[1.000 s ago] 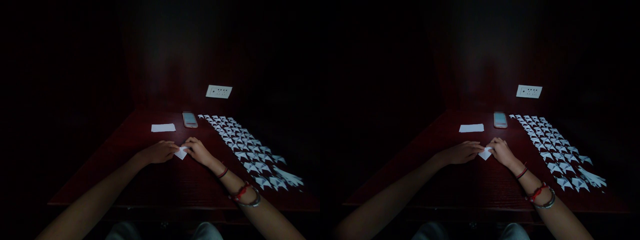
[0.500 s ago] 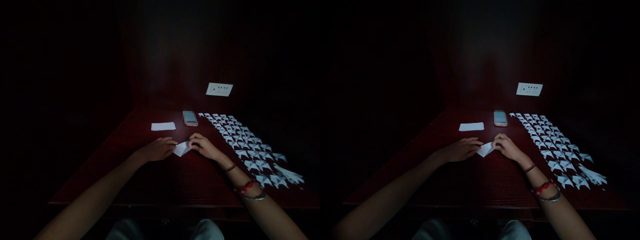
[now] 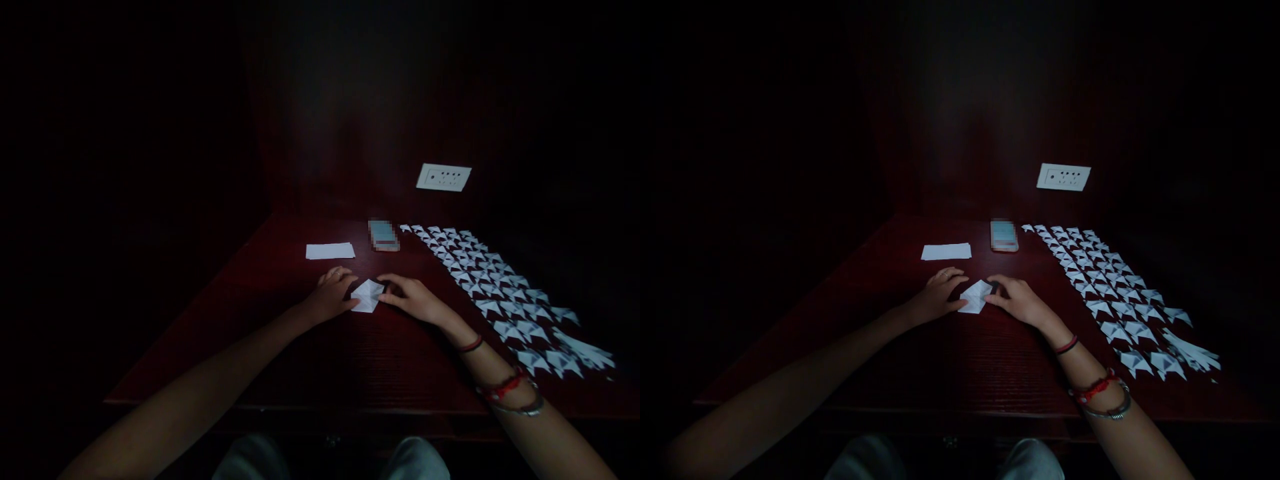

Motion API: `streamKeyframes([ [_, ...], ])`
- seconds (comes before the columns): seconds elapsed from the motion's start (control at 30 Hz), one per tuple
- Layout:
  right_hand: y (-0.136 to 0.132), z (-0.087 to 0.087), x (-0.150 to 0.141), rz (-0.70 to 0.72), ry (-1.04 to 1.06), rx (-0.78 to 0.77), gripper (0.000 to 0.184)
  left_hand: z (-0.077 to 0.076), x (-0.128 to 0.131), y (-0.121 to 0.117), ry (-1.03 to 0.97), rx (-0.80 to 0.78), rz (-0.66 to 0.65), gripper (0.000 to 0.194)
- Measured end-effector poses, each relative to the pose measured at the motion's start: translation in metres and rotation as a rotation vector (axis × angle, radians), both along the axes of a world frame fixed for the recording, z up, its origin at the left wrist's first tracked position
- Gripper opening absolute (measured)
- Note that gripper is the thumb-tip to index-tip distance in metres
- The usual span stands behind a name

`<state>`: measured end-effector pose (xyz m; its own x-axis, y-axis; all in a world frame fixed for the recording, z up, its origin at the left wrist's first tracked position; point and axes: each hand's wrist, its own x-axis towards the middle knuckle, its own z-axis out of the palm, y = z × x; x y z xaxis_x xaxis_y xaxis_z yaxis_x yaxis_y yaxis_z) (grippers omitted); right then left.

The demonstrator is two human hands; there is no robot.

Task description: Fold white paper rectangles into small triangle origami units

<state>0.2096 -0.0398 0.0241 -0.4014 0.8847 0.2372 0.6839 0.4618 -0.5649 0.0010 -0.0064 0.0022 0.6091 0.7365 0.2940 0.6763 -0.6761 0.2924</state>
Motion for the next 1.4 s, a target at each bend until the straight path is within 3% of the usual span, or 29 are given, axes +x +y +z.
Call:
streamKeyframes([
  [0.13, 0.006, -0.010, -0.006, -0.158, 0.112, -0.033, 0.037, -0.005, 0.003, 0.001, -0.035, -0.019, 0.059, 0.036],
  [0.27, 0.013, -0.018, -0.011, -0.228, 0.270, -0.135, 0.037, -0.008, 0.006, 0.001, -0.103, -0.037, 0.114, 0.029],
  [0.57, 0.004, -0.009, -0.024, -0.259, 0.583, -0.466, 0.043, -0.001, 0.010, -0.005, -0.171, -0.101, 0.139, 0.017],
  [0.93, 0.005, -0.012, -0.023, -0.173, 0.321, -0.228, 0.043, -0.002, 0.009, -0.003, -0.171, -0.059, 0.059, 0.011],
  [1.13, 0.000, -0.005, -0.024, -0.127, 0.298, -0.254, 0.043, 0.000, 0.009, -0.006, -0.172, -0.022, 0.033, 0.008],
  [1.4, 0.009, -0.014, -0.022, -0.133, 0.370, -0.243, 0.015, 0.005, 0.011, -0.011, -0.151, -0.020, 0.005, 0.008],
])
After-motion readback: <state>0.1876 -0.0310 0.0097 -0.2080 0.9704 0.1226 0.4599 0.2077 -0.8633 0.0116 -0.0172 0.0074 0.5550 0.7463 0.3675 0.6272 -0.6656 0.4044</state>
